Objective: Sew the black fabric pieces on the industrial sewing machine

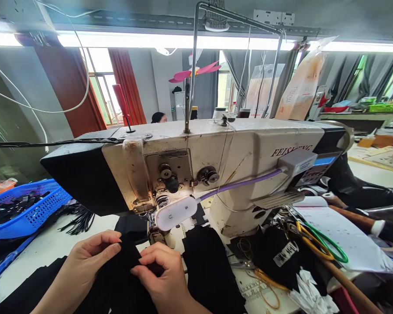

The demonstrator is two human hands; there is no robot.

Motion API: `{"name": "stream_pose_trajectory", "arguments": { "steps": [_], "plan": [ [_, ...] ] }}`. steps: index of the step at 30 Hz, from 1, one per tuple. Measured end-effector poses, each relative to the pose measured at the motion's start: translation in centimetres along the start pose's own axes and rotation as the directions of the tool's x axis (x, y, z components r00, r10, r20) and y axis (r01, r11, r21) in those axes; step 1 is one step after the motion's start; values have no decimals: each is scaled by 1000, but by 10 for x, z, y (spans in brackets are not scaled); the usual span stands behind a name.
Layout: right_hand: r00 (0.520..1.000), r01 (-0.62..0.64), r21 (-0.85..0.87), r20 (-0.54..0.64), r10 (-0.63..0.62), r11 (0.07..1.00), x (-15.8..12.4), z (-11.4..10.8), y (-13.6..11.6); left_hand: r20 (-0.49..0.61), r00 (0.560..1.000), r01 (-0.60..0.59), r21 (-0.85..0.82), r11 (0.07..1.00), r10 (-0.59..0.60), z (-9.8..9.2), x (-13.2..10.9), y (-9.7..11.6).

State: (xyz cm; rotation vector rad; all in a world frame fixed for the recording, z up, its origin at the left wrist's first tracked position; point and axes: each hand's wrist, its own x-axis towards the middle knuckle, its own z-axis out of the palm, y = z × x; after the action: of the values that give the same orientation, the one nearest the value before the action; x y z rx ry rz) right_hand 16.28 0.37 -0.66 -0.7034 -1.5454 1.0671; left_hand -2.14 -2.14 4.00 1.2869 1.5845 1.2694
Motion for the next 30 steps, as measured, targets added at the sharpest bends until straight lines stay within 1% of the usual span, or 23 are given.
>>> {"name": "stream_pose_trajectory", "arguments": {
  "steps": [2,6,8,10,12,15,21,25,30],
  "plan": [
    [998,-37,41,-44,38,998,-1,1,-1,-4,999,47,-41,998,-48,1,0,-2],
    [996,-82,72,-16,83,994,-2,0,-3,-63,993,92,-83,992,-98,0,1,0],
    [987,-155,107,-15,158,982,-3,0,-3,-99,992,72,-60,996,-77,1,2,0],
    [973,-230,162,0,233,960,-5,0,0,-109,993,31,-33,999,-34,1,3,-1],
    [963,-269,203,28,268,942,-6,0,4,-119,993,-3,-23,1000,1,1,2,-3],
    [960,-278,225,50,274,934,-8,0,9,-132,991,-9,-23,1000,6,1,2,-7],
    [960,-279,168,44,275,945,-9,-1,10,-113,993,20,-47,999,-25,3,4,-12],
    [951,-308,167,45,304,937,-9,0,13,-109,994,25,-43,999,-30,6,6,-15],
    [943,-328,190,2,333,925,-7,5,16,-85,996,29,-65,997,-35,12,8,-16]
  ]
}}
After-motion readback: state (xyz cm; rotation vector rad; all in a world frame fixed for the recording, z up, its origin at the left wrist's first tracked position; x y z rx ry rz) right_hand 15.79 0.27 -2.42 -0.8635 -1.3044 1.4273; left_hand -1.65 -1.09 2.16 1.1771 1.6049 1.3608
